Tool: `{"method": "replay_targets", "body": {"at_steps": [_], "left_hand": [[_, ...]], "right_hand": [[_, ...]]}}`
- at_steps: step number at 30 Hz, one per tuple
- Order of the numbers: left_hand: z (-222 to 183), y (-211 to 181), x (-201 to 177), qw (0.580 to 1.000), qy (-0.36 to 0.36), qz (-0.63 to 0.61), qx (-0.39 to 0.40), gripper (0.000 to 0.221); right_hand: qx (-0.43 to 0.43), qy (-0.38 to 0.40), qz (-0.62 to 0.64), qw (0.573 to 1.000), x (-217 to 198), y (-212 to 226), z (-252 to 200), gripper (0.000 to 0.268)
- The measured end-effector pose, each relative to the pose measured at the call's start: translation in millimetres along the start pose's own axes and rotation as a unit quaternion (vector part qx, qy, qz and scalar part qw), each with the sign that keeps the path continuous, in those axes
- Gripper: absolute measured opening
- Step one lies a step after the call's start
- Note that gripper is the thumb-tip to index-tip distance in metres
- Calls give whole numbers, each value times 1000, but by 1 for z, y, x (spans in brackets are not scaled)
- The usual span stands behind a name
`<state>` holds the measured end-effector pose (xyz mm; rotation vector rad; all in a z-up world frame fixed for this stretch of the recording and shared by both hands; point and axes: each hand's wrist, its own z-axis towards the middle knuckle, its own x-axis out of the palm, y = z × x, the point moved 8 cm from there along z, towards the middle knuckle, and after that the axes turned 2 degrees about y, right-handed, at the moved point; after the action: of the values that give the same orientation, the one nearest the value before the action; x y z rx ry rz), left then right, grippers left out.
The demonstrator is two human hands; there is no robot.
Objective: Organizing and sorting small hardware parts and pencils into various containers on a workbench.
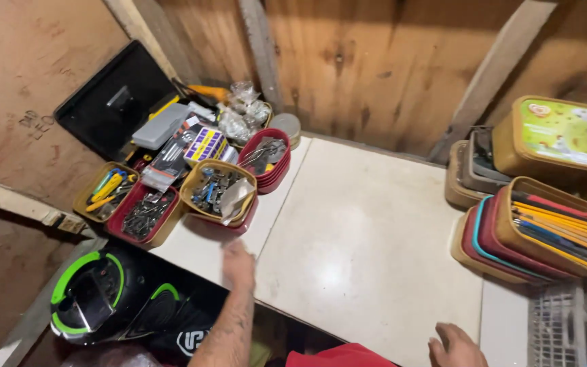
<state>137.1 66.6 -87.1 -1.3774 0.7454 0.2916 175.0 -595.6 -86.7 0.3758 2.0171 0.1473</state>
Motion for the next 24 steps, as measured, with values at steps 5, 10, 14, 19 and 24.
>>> {"method": "replay_targets", "body": {"at_steps": [5,10,14,19,24], "left_hand": [[-13,-158,-117,931,54,-299,-203,49],[20,-182,-123,932,108,-252,-237,72],[47,-171,-100,950,166,-171,-203,66],[43,-161,-95,934,202,-177,-234,34],[18,-156,-98,925,204,-192,-259,33]], "right_hand": [[13,131,-69,989,-50,60,-29,51],[30,176,-80,981,-23,40,-18,56],[34,163,-105,980,-2,25,-10,57],[38,156,-108,981,-2,34,-22,49],[15,168,-138,976,-4,45,-21,42]]}}
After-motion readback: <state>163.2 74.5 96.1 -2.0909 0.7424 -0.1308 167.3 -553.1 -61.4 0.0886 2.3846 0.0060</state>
